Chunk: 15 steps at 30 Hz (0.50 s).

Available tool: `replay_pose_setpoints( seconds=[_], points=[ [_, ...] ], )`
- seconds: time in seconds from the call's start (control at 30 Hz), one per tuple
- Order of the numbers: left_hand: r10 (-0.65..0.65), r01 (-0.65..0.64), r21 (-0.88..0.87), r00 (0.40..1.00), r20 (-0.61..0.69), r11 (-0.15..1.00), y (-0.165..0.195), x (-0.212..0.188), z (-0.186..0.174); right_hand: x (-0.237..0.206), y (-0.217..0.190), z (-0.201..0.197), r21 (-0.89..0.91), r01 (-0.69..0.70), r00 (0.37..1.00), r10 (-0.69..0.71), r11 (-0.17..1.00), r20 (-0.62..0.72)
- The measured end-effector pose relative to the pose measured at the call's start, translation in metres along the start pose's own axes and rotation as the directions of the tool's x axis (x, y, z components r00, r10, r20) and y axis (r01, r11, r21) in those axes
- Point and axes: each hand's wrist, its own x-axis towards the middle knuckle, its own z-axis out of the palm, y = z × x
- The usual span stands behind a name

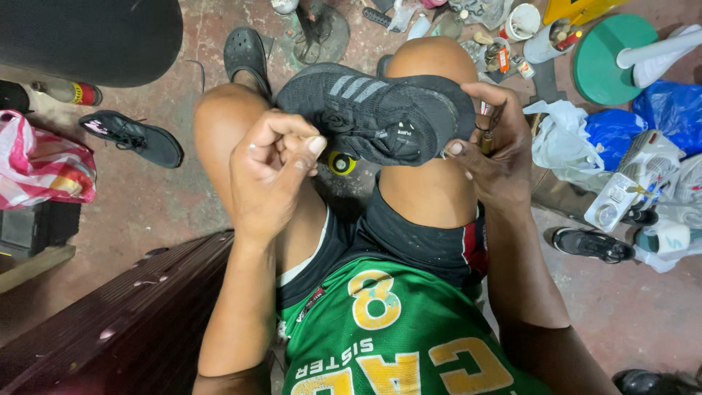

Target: The person sits on the floor and sews a black slip-on shoe using a needle and thread. They repeatedly pass the needle through the shoe's upper and sole, pull the thread tight, and adjust the shoe's position to continue stitching.

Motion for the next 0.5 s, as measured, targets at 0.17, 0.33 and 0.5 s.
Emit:
replay_pose_setpoints(
  seconds=[0.17, 0.33, 0.5],
  points=[
    [0.201, -0.204, 0.503, 0.978, 0.062, 0.84, 0.021, 0.0, 0.014, 0.001, 0.0, 0.002, 0.054, 0.012, 1.0, -0.013, 0.998, 0.018],
    [0.228, -0.414, 0.74, 0.91, 0.345, 0.53, 0.038, 0.009, 0.044, 0.001, 0.001, 0.005, -0.016, 0.073, 0.996, -0.072, 0.997, 0.056],
    [0.124, -0.376, 0.779, 0.922, 0.366, 0.502, 0.04, 0.026, 0.052, 0.002, -0.001, 0.009, -0.032, 0.008, 0.999, -0.006, 0.999, 0.031]
  ],
)
